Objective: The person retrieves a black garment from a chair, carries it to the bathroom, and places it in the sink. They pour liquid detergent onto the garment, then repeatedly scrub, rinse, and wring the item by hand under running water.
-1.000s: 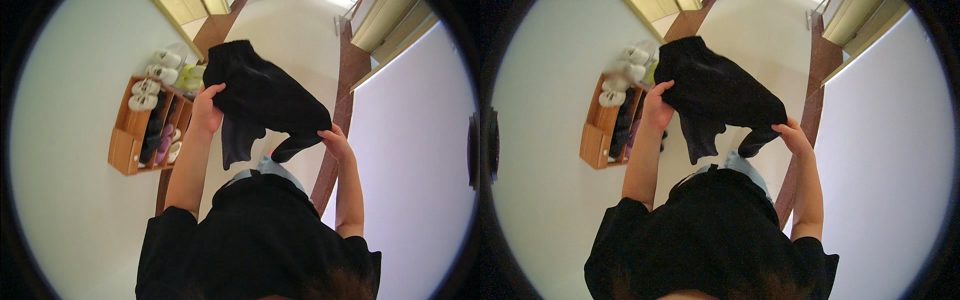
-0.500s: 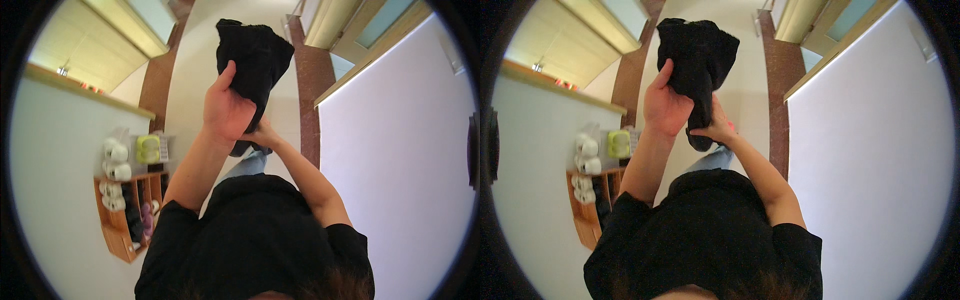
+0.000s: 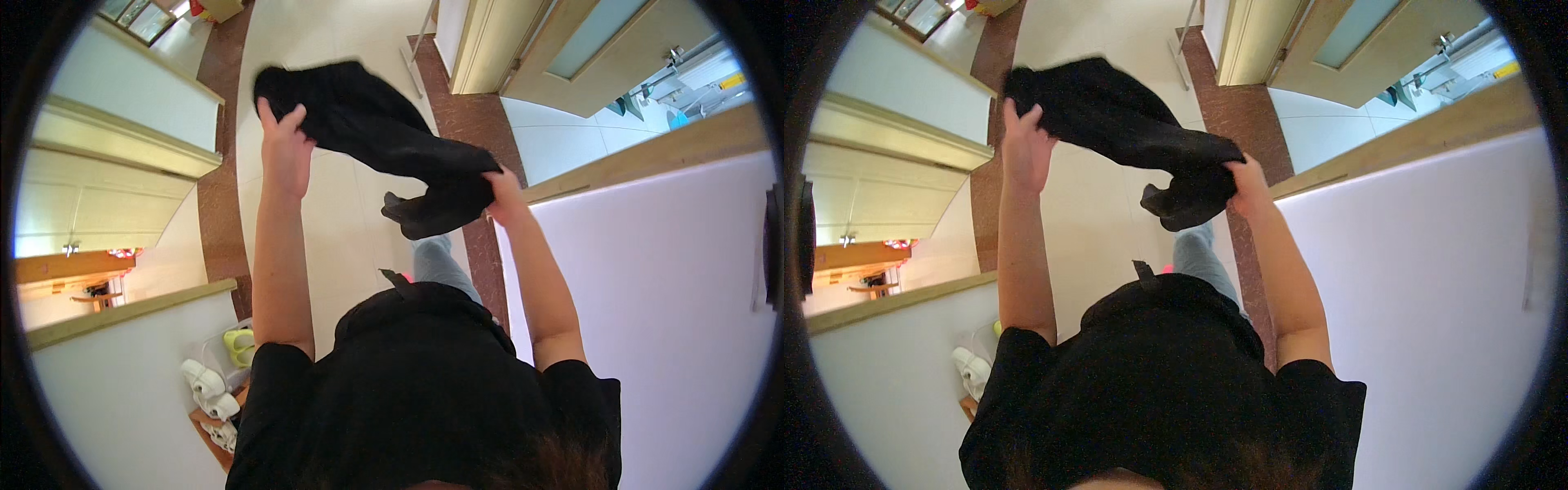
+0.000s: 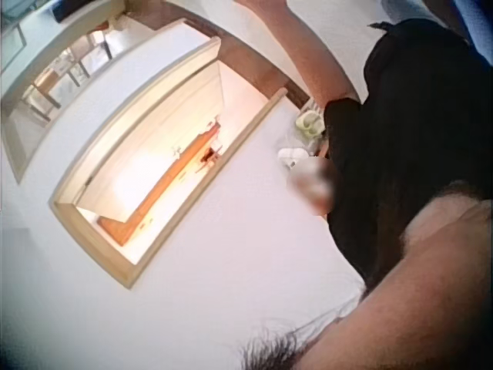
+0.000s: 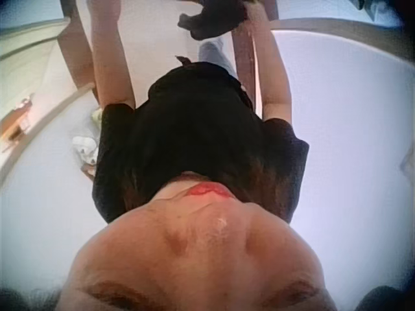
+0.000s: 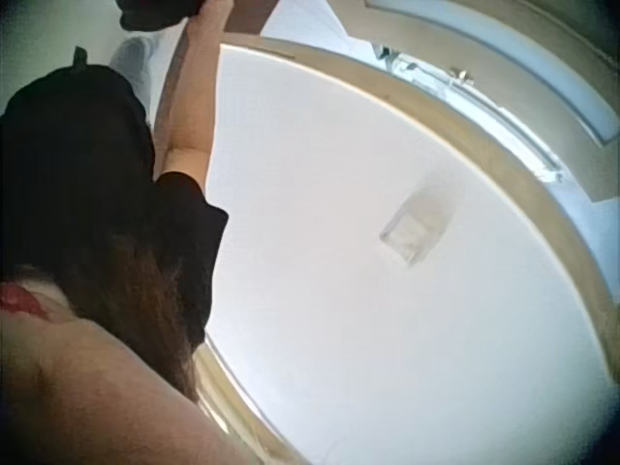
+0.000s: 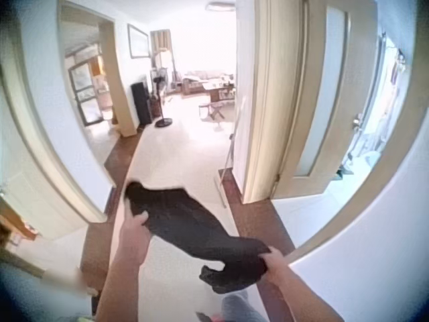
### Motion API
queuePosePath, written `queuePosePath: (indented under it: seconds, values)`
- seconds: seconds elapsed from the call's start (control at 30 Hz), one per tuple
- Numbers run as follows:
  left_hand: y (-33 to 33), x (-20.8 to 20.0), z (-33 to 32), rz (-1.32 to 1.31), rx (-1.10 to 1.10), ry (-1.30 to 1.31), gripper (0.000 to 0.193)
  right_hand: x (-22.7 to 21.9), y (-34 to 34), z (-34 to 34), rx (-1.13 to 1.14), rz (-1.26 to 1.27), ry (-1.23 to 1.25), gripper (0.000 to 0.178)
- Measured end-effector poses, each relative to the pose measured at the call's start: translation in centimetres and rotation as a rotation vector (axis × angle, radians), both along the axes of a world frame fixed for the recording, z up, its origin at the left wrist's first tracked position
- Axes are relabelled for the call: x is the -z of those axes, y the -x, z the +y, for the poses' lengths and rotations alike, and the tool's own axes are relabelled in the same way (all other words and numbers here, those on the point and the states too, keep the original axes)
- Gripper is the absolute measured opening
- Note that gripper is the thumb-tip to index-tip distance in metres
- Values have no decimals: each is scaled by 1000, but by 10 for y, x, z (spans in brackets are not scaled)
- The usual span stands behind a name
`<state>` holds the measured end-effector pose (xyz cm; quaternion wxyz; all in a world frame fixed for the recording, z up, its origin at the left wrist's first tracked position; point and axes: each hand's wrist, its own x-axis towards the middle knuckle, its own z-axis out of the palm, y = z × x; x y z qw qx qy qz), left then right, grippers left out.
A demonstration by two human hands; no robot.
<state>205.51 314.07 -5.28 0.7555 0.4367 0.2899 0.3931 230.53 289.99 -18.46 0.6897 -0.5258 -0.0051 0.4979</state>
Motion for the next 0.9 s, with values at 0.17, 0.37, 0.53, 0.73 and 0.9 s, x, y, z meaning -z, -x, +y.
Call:
queuePosePath:
  seconds: [0.17, 0.37, 0.53, 0.73, 0.9]
  values:
    - [-107, 85, 65, 373, 57, 91, 61, -63, -132, 69, 8, 132, -136, 23]
    - [-262, 77, 109, 562, 495, -47, 40, -63, -239, 115, 126, 66, -93, 28]
    - [-426, 105, 148, 638, 662, -199, 41, -71, -346, 113, 465, -209, -39, 44]
    - [-642, 147, 123, 566, 1063, -1038, 108, -85, -468, 98, 786, -242, -11, 37]
    - [-768, 167, 78, 539, 1225, -1588, 147, -144, -541, 87, 722, -330, -27, 44]
